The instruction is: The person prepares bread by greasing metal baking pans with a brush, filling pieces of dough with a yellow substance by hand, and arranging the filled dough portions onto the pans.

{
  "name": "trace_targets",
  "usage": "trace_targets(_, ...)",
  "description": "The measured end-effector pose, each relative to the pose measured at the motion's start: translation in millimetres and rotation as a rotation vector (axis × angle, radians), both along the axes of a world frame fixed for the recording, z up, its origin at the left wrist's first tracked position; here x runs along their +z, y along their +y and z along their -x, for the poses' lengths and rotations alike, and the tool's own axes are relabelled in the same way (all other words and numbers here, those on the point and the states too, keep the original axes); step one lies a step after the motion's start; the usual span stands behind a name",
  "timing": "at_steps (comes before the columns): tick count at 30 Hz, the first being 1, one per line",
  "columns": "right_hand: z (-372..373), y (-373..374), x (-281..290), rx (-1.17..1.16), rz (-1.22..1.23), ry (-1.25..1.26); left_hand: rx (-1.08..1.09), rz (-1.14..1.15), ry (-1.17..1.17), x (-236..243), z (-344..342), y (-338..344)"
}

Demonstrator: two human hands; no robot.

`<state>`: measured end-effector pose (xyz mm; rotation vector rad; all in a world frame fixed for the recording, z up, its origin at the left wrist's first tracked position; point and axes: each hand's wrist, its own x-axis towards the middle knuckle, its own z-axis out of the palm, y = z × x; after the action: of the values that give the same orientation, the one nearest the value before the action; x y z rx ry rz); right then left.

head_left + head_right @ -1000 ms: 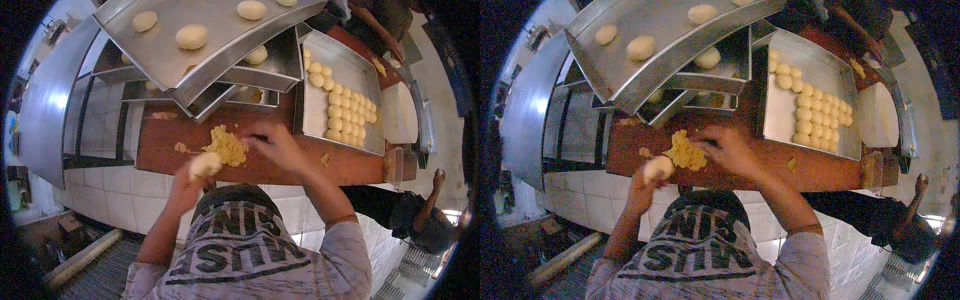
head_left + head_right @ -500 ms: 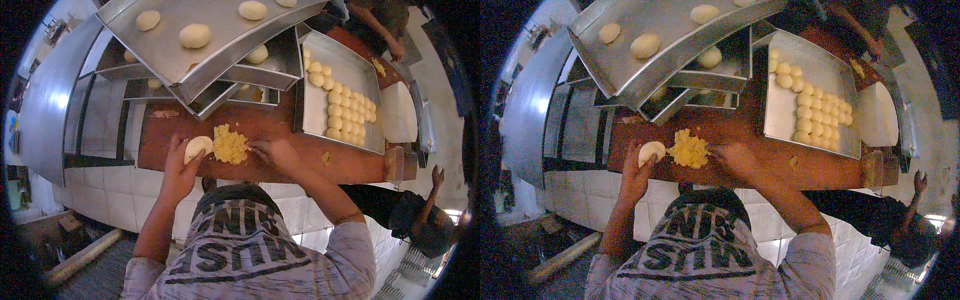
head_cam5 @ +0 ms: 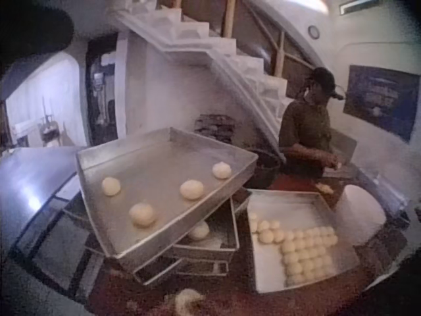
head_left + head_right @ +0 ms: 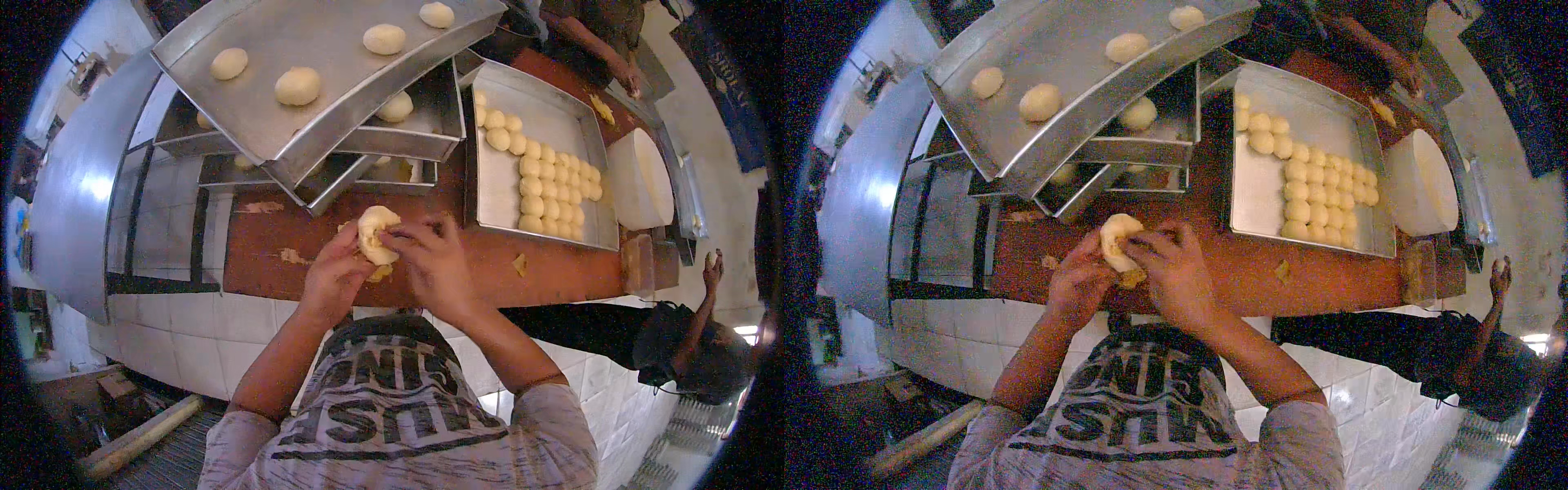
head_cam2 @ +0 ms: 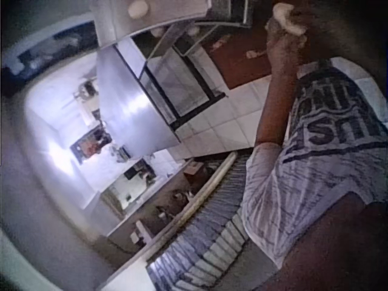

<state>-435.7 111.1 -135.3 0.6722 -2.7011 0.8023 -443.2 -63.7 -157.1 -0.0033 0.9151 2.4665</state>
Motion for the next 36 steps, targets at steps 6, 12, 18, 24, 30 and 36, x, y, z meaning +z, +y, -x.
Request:
trace_targets(6,14.6,10.5,19.1,0.053,0.248,-0.155,0.156,0.439,0.379,16.6,-21.3,12.2)
trace_targets(12,22.3,2.0,17.5,0.111,0.744,-0.507,0.213,0.77,0.59,48.9,-17.7,9.8)
trace_targets(18,-11.7,-12.8,25.1,0.246,-0.09,0.059,0.277,0.244,-0.18,38.1,1.9,7.0)
trace_targets(24,11.9,-3.0,12.6,0.059,0.786,-0.512,0.23,0.85,0.424,18.6,-18.5,15.4)
trace_targets(30,4.7,-10.7,14.7,0.102,0.341,-0.101,0.133,0.088,-0.14,14.6,-0.6,5.7)
trace_targets(36,11.9,-2.4,-4.3,0.085,0.607,-0.271,0.159,0.832,-0.026,21.9,-14.7,19.2)
